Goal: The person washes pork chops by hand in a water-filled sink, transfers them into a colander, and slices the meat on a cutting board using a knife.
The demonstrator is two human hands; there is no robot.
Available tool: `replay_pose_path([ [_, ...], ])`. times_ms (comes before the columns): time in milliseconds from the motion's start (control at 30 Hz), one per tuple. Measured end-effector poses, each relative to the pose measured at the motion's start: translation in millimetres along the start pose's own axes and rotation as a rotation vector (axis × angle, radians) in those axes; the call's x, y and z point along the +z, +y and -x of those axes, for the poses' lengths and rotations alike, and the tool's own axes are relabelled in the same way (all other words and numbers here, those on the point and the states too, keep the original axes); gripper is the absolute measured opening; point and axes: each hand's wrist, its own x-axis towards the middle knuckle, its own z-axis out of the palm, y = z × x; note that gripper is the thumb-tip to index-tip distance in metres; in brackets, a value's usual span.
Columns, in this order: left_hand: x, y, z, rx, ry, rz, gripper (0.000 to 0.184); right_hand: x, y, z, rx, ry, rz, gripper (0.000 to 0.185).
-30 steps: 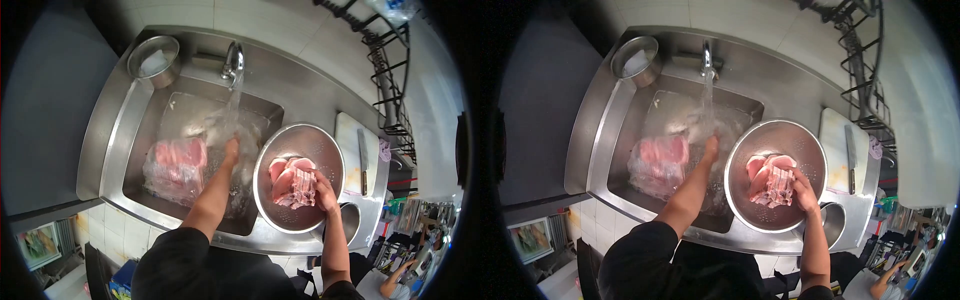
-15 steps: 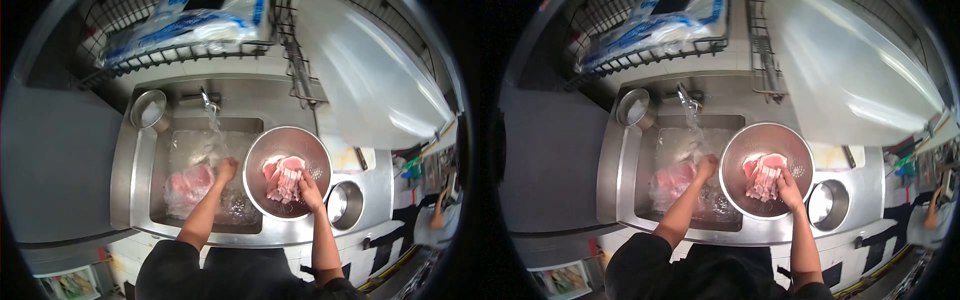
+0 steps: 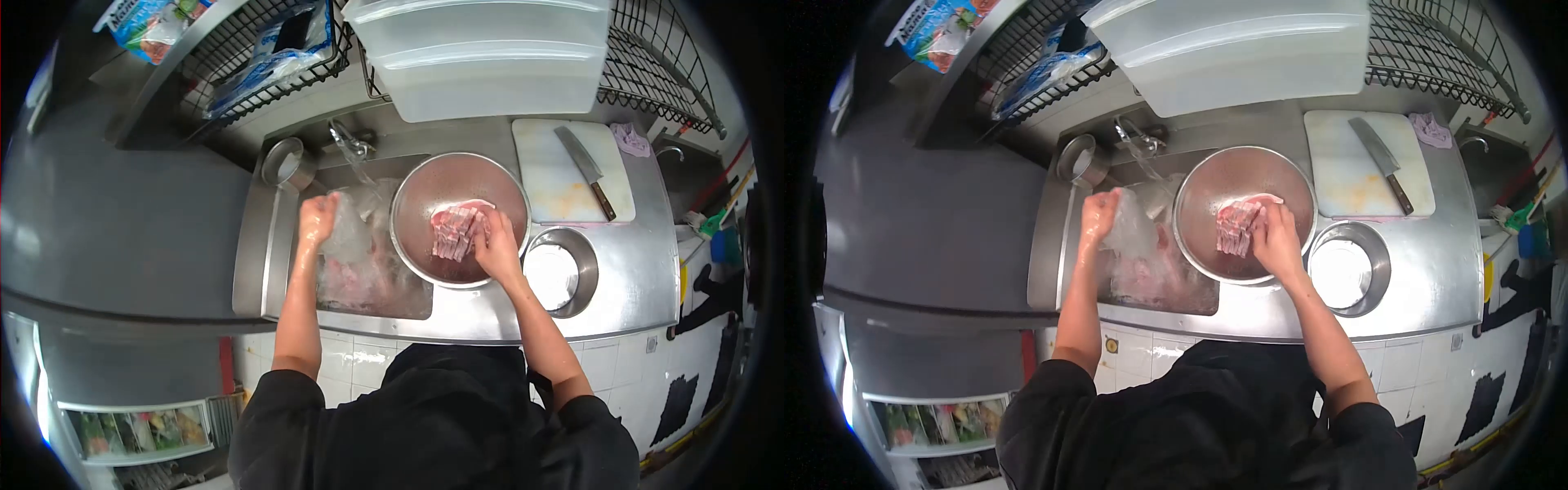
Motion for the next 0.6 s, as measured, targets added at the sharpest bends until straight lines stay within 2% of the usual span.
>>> replay_pose_path([
  [33, -9.4, -0.5, 1.6, -0.008, 0.021, -0.012, 0.049, 1.9, 0.1, 2.5, -0.114, 0.092, -0.087, 0.033],
  [67, -17.4, -7.6, 2.1, -0.009, 0.137, 0.045, 0.047, 0.8, -7.1, 7.1, -0.134, 0.083, -0.1, 0.033],
  [100, -26.8, -3.4, 3.9, -0.008, 0.252, 0.103, 0.046, 1.0, -16.6, 12.0, -0.112, -0.075, -0.26, 0.032],
  [133, -37.2, -0.1, 5.4, -0.011, 0.272, 0.1, 0.046, 2.0, -27.2, 15.8, -0.087, -0.236, -0.413, 0.031],
  [200, -63.7, 23.8, 15.0, -0.201, 0.265, 0.35, 0.037, 24.1, -42.6, 20.5, -0.152, -0.424, -0.411, 0.034],
  [233, -72.0, 29.6, 17.5, -0.205, 0.279, 0.354, 0.037, 44.3, -45.4, 23.5, -0.1, -0.521, -0.496, 0.038],
  [300, -84.4, 33.2, 23.3, -0.343, 0.206, 0.85, 0.028, 83.8, -58.1, 28.0, -0.049, -0.629, -0.57, 0.042],
  [367, -90.9, 33.7, 27.4, -0.354, 0.155, 0.97, 0.028, 116.4, -79.6, 21.9, 0.454, -0.718, -0.925, 0.051],
  [400, -92.7, 29.9, 27.4, -0.359, 0.092, 1.08, 0.027, 128.8, -89.5, 16.3, 0.449, -0.717, -0.916, 0.051],
  [467, -90.8, 18.3, 26.6, -0.363, 0.033, 1.148, 0.027, 152.9, -104.5, -1.5, 0.819, -0.638, -1.093, 0.055],
  [600, -63.7, -44.2, 20.8, -0.386, -0.134, 1.262, 0.027, 245.0, -74.0, -24.9, 0.682, -0.566, -1.25, 0.041],
])
